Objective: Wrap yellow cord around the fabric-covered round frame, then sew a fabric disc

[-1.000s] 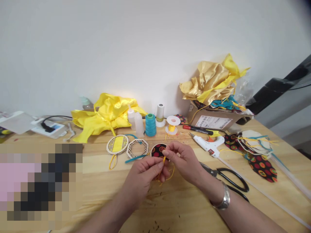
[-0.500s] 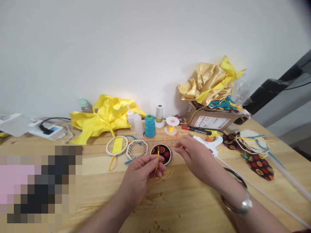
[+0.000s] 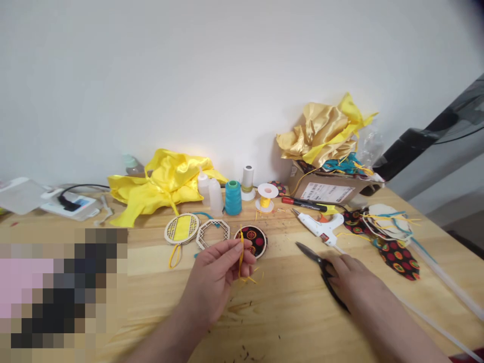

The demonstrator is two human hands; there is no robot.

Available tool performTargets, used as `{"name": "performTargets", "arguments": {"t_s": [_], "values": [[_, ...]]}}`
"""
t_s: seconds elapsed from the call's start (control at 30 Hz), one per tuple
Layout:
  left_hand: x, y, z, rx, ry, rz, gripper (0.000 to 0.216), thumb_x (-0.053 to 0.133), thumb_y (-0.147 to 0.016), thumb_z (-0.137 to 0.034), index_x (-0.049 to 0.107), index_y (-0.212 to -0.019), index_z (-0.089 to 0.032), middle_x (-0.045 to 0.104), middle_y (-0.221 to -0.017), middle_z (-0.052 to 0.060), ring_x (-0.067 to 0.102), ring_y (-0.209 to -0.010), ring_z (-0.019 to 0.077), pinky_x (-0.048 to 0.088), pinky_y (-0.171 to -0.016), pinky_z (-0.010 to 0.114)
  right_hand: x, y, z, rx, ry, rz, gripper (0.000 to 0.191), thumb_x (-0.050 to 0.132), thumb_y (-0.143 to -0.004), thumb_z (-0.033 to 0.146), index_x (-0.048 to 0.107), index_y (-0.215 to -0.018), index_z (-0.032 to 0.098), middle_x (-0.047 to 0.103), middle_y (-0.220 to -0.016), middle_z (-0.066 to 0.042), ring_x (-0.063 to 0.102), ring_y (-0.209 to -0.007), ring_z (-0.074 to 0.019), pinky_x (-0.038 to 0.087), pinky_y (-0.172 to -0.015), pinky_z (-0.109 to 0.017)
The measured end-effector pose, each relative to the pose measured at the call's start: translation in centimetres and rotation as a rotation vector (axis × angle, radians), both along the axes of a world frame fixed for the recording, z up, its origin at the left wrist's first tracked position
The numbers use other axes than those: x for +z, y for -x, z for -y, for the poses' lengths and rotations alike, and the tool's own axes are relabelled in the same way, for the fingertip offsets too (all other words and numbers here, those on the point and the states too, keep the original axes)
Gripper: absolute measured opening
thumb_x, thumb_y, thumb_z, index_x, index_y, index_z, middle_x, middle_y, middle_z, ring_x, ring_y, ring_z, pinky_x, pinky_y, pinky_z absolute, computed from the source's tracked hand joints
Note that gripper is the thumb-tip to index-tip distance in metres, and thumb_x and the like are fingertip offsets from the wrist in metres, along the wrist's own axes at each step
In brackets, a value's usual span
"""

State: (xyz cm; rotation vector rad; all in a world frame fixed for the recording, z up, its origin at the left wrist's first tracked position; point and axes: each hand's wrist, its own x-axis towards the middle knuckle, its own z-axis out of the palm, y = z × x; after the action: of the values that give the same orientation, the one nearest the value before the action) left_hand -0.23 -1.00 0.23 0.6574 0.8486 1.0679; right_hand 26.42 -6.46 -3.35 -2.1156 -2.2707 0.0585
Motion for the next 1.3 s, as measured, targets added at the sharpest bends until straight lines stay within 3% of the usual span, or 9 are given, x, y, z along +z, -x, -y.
{"name": "performTargets", "arguments": {"t_s": [0.17, 0.23, 0.33, 0.43, 0.5, 0.6, 0.73, 0.9, 1.3], "values": [[0.0, 0.0, 0.1, 0.015, 0.024, -0.045, 0.012, 0.067, -0.07, -0.021, 0.07, -0.076, -0.011, 0.07, -0.062, 0.006, 0.057, -0.051, 0.0111, 0.043, -0.053, 0.023, 2.1, 2.3, -2.7, -0.103, -0.022, 0.184, 0.026, 0.045, -0.076, 0.006, 0.062, -0.096, 0.007, 0.063, -0.087, -0.019, 0.059, -0.078, -0.0294, 0.046, -0.067, -0.039], [0.1, -0.1, 0.2, 0.014, 0.044, -0.057, 0.013, 0.068, -0.069, -0.022, 0.07, -0.075, -0.01, 0.071, -0.064, 0.008, 0.058, -0.051, 0.0118, 0.044, -0.054, 0.024, 3.5, 3.9, -3.5, -0.076, -0.038, 0.113, 0.021, 0.046, -0.077, 0.008, 0.064, -0.089, 0.009, 0.063, -0.085, -0.019, 0.058, -0.077, -0.0292, 0.044, -0.065, -0.038], [0.1, -0.3, 0.1, -0.005, 0.067, -0.05, 0.014, 0.069, -0.068, -0.023, 0.071, -0.075, -0.011, 0.072, -0.065, 0.008, 0.061, -0.053, 0.0131, 0.046, -0.057, 0.025, 5.5, 7.4, -4.5, 0.142, -0.047, -0.371, 0.02, 0.044, -0.084, 0.016, 0.064, -0.086, 0.018, 0.064, -0.088, -0.009, 0.057, -0.084, -0.0216, 0.043, -0.073, -0.032], [0.0, -0.5, 0.2, -0.045, 0.037, -0.034, 0.014, 0.069, -0.068, -0.022, 0.072, -0.075, -0.011, 0.072, -0.068, 0.008, 0.061, -0.057, 0.0137, 0.045, -0.058, 0.024, 5.9, 10.9, -5.5, 0.266, 0.178, -0.901, 0.021, 0.046, -0.086, 0.026, 0.065, -0.081, 0.021, 0.064, -0.075, -0.002, 0.058, -0.072, -0.0153, 0.042, -0.064, -0.025], [-0.1, -0.6, 0.2, -0.073, 0.012, -0.039, 0.013, 0.068, -0.068, -0.022, 0.073, -0.075, -0.011, 0.071, -0.068, 0.008, 0.061, -0.059, 0.014, 0.045, -0.058, 0.023, 5.2, 12.3, -6.1, 0.21, 0.321, -1.137, 0.021, 0.05, -0.083, 0.031, 0.065, -0.079, 0.018, 0.062, -0.067, 0.0, 0.055, -0.061, -0.0129, 0.04, -0.055, -0.023], [-0.3, -0.7, 0.4, -0.111, -0.005, -0.087, 0.015, 0.066, -0.07, -0.023, 0.074, -0.076, -0.012, 0.071, -0.066, 0.008, 0.061, -0.059, 0.0162, 0.045, -0.06, 0.026, 3.9, 12.9, -6.7, 0.027, 0.328, -1.327, 0.017, 0.06, -0.074, 0.03, 0.065, -0.07, 0.014, 0.058, -0.06, 0.001, 0.049, -0.055, -0.0105, 0.038, -0.052, -0.022], [-0.7, -0.8, 0.5, -0.129, -0.012, -0.11, 0.016, 0.065, -0.071, -0.024, 0.074, -0.079, -0.013, 0.071, -0.07, 0.008, 0.061, -0.063, 0.0164, 0.046, -0.064, 0.027, 3.9, 12.3, -7.1, -0.071, 0.34, -1.453, 0.016, 0.066, -0.067, 0.029, 0.064, -0.064, 0.013, 0.057, -0.057, 0.001, 0.047, -0.054, -0.0092, 0.038, -0.052, -0.022], [-1.2, -0.7, 0.4, -0.092, -0.015, -0.154, 0.017, 0.066, -0.072, -0.026, 0.074, -0.081, -0.015, 0.072, -0.071, 0.007, 0.062, -0.065, 0.0164, 0.047, -0.069, 0.029, 4.7, 12.0, -7.7, -0.022, 0.383, -1.473, 0.016, 0.067, -0.066, 0.028, 0.065, -0.063, 0.013, 0.06, -0.061, 0.001, 0.049, -0.058, -0.0098, 0.039, -0.057, -0.023], [-1.4, -0.7, 0.1, -0.089, 0.002, -0.132, 0.019, 0.065, -0.074, -0.026, 0.074, -0.083, -0.013, 0.072, -0.067, 0.007, 0.063, -0.062, 0.0164, 0.049, -0.066, 0.029, 2.9, 12.1, -7.4, -0.121, 0.387, -1.533, 0.021, 0.07, -0.064, 0.032, 0.066, -0.067, 0.012, 0.061, -0.062, 0.0, 0.051, -0.055, -0.0091, 0.04, -0.056, -0.024]]}}
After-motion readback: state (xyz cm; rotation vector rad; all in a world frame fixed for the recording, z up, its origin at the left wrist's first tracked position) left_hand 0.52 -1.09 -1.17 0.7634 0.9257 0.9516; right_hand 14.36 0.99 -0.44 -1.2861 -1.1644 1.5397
